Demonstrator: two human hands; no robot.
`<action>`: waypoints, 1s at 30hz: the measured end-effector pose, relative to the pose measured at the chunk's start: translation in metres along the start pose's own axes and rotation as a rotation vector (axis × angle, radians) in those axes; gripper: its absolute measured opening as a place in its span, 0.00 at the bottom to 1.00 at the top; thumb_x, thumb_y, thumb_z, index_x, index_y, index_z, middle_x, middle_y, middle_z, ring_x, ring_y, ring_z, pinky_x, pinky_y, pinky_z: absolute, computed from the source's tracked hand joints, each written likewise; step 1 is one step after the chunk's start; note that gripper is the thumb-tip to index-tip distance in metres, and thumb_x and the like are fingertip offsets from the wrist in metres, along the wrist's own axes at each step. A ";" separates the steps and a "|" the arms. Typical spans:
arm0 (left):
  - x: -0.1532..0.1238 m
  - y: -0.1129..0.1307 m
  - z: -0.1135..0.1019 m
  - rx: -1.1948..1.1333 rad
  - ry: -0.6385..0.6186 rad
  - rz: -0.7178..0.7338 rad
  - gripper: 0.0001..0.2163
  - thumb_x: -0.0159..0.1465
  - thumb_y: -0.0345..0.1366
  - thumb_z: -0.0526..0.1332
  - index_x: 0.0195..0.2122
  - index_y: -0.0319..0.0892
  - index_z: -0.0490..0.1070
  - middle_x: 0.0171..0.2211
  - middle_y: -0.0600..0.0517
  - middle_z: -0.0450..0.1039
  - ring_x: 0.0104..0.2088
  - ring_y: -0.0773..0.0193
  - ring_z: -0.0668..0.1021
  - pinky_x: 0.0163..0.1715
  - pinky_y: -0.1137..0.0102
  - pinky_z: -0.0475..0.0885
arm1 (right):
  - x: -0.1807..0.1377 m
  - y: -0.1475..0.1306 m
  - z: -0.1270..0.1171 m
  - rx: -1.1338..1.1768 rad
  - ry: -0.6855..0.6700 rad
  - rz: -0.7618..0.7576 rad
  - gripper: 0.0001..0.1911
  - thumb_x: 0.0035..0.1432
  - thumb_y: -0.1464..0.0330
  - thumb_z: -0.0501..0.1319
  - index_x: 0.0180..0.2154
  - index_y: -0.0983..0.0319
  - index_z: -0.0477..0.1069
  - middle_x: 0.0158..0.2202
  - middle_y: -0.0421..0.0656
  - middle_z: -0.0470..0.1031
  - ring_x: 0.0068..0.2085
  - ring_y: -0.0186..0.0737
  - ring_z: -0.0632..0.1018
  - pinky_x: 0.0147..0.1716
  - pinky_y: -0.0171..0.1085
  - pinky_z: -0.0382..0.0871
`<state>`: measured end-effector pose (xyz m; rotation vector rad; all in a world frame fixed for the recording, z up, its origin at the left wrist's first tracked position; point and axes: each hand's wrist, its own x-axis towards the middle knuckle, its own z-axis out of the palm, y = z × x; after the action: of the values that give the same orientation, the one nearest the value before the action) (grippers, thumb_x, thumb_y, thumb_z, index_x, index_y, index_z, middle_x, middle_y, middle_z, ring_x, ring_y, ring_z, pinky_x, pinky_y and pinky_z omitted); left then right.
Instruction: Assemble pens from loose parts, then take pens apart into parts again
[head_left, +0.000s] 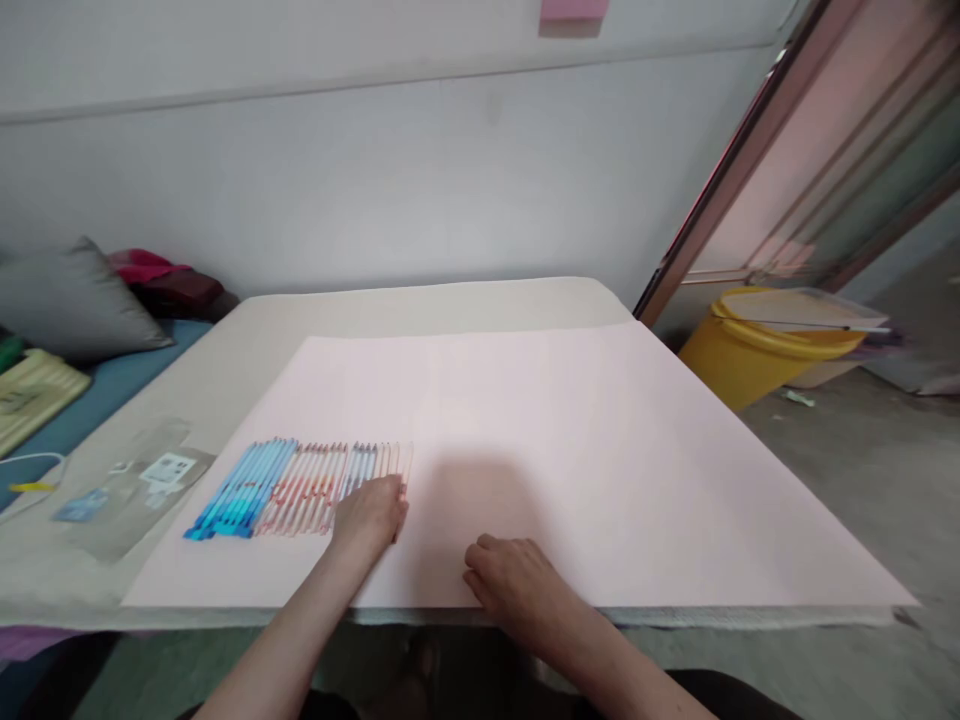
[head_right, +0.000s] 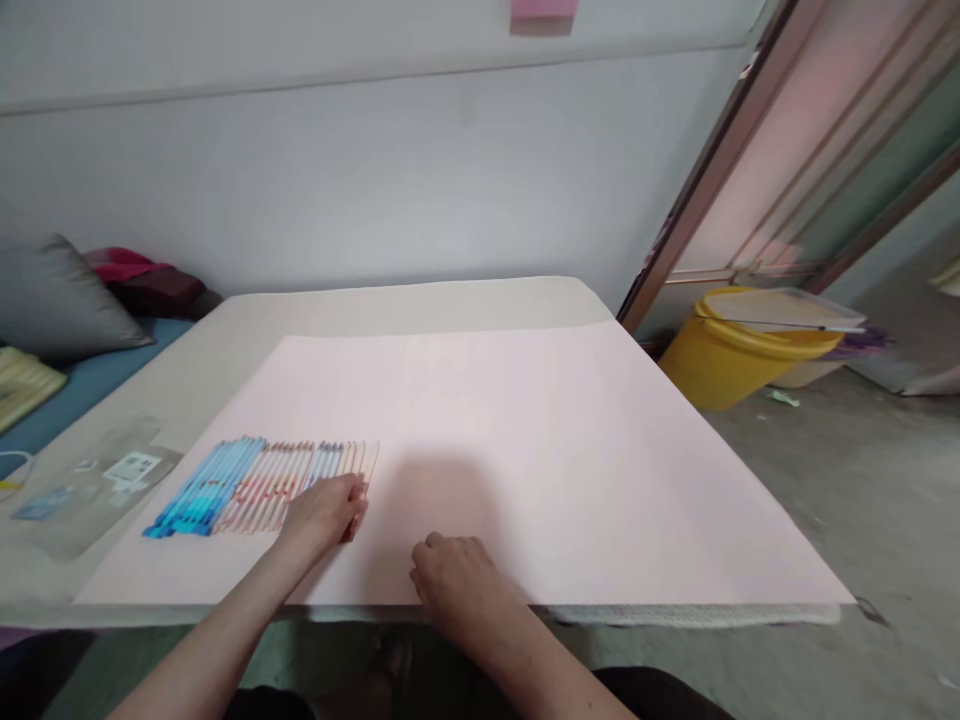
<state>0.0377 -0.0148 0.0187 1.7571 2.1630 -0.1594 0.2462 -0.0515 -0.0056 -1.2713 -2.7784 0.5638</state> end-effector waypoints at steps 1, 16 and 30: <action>-0.001 0.002 0.001 -0.006 0.006 0.004 0.07 0.56 0.35 0.52 0.28 0.44 0.69 0.28 0.46 0.75 0.33 0.54 0.76 0.29 0.66 0.62 | 0.000 -0.001 0.000 -0.004 0.001 -0.001 0.08 0.60 0.69 0.51 0.32 0.61 0.68 0.32 0.41 0.74 0.32 0.41 0.76 0.27 0.35 0.57; 0.006 0.005 0.015 -0.644 -0.126 0.031 0.13 0.55 0.42 0.53 0.16 0.42 0.63 0.14 0.51 0.69 0.13 0.69 0.64 0.17 0.72 0.54 | 0.006 0.001 -0.009 0.531 0.059 0.154 0.10 0.57 0.71 0.51 0.35 0.62 0.71 0.29 0.45 0.75 0.32 0.39 0.76 0.30 0.35 0.63; -0.027 0.035 0.019 -1.468 -0.171 0.126 0.11 0.55 0.41 0.62 0.26 0.37 0.71 0.20 0.56 0.65 0.16 0.77 0.58 0.17 0.75 0.48 | 0.010 -0.003 -0.015 1.774 0.033 0.289 0.11 0.55 0.67 0.56 0.40 0.64 0.67 0.36 0.45 0.72 0.26 0.34 0.76 0.23 0.32 0.67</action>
<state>0.0794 -0.0372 0.0148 0.8791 1.2743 0.9958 0.2397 -0.0413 0.0085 -0.9377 -0.9602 2.1056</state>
